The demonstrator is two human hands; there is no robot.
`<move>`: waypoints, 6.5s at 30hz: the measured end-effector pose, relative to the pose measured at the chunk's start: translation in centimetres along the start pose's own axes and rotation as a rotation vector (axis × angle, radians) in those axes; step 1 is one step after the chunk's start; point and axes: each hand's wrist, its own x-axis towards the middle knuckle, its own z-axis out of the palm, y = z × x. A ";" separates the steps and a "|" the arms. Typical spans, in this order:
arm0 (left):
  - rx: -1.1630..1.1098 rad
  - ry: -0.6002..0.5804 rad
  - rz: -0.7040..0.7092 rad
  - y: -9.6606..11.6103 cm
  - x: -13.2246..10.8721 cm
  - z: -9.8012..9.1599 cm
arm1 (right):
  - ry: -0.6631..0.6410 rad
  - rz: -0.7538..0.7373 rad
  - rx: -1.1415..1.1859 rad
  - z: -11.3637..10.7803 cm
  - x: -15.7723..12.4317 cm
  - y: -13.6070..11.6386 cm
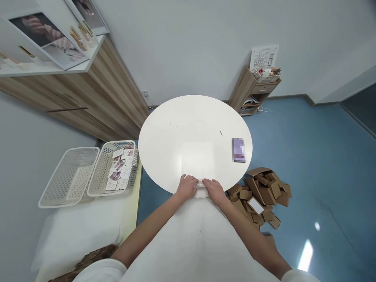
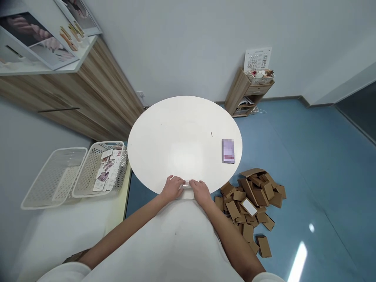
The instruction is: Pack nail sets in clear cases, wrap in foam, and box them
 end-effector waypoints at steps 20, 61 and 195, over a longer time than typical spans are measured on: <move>-0.700 -0.329 -0.305 -5.5 5.1 -2.5 | -0.179 0.402 0.397 -3.3 5.8 2.0; 0.222 -0.023 0.235 -2.0 1.6 0.4 | 0.100 -0.080 -0.347 1.2 1.7 0.1; 0.311 0.046 0.060 -3.1 2.9 1.7 | 0.166 0.521 0.354 -0.5 5.4 2.8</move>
